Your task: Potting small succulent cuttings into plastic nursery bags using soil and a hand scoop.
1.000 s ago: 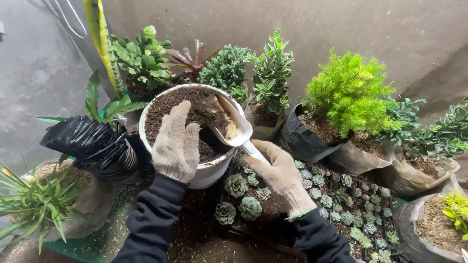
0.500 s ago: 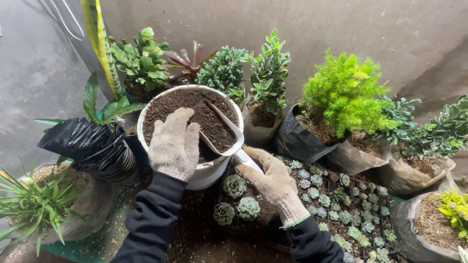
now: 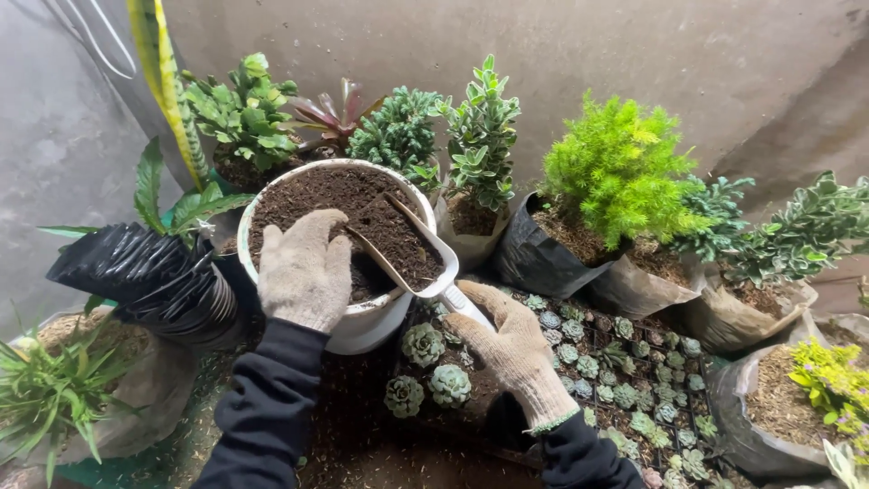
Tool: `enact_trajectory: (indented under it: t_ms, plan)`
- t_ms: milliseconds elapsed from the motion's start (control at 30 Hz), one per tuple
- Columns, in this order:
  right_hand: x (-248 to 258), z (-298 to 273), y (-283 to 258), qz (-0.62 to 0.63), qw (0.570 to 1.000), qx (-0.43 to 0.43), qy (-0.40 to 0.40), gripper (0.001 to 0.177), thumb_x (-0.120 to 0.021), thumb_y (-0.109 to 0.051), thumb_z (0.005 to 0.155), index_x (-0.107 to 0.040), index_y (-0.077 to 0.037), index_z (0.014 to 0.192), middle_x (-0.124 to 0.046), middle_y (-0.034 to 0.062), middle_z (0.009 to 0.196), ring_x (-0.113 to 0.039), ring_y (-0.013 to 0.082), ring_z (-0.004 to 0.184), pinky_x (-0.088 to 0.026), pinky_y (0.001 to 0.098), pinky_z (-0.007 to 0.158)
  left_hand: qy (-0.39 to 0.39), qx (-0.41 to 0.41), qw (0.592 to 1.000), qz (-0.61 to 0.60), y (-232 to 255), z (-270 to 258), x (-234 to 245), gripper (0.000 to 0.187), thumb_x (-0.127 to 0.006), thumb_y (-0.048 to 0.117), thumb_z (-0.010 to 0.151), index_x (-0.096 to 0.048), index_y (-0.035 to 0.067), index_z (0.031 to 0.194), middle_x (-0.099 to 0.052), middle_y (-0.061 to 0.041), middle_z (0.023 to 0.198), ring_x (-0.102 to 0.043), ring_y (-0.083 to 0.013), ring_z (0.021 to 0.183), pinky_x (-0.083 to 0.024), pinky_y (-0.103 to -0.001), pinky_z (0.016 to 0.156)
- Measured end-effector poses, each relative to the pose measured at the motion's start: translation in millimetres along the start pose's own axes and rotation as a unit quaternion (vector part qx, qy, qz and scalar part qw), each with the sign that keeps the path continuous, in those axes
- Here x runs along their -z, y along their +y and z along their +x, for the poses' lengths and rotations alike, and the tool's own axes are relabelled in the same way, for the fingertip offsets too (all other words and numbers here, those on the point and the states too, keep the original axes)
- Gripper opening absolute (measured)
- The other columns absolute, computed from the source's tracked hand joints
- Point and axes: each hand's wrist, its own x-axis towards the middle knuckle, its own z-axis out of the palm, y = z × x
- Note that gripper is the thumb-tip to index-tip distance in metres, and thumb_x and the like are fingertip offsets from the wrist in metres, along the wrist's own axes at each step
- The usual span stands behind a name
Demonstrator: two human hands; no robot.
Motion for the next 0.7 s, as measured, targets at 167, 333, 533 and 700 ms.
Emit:
enact_trajectory:
  t_ms: [167, 333, 533, 700]
  plan:
    - [1, -3, 4, 0.013, 1.000, -0.009, 0.016, 0.061, -0.086, -0.035, 0.076, -0.072, -0.009, 0.130, -0.076, 0.0213, 0.098, -0.068, 0.0239, 0.058, -0.059, 0.0287, 0.044, -0.025, -0.010, 1.000, 0.004, 3, -1, 6, 0.035, -0.058, 0.043, 0.094, -0.067, 0.044, 0.128, -0.066, 0.013, 0.132, -0.053, -0.0291, 0.127, -0.044, -0.047, 0.111]
    - [0, -4, 12, 0.028, 0.999, 0.018, 0.013, 0.054, -0.085, -0.027, 0.078, -0.073, -0.005, 0.126, -0.075, 0.0215, 0.089, -0.068, 0.0231, 0.050, -0.058, 0.0280, 0.040, -0.020, -0.071, 0.997, -0.011, -4, 1, 5, 0.032, -0.063, 0.029, 0.091, -0.070, 0.033, 0.122, -0.073, 0.002, 0.119, -0.058, -0.0348, 0.123, -0.028, -0.050, 0.125]
    - [4, -8, 8, 0.017, 1.000, 0.006, 0.013, 0.060, -0.087, -0.032, 0.076, -0.073, -0.005, 0.128, -0.075, 0.0240, 0.096, -0.068, 0.0247, 0.055, -0.060, 0.0295, 0.044, -0.012, -0.086, 0.996, -0.017, -7, 4, 3, 0.021, -0.063, 0.034, 0.091, -0.072, 0.036, 0.110, -0.074, 0.000, 0.103, -0.060, -0.0299, 0.110, -0.044, -0.045, 0.113]
    - [2, -9, 14, 0.013, 1.000, -0.002, 0.014, 0.059, -0.087, -0.032, 0.076, -0.073, -0.008, 0.128, -0.075, 0.0212, 0.101, -0.069, 0.0232, 0.060, -0.061, 0.0281, 0.044, 0.003, -0.138, 0.990, -0.032, -6, 2, 4, 0.017, -0.064, 0.022, 0.089, -0.073, 0.035, 0.093, -0.073, 0.003, 0.094, -0.062, -0.0250, 0.095, -0.053, -0.039, 0.099]
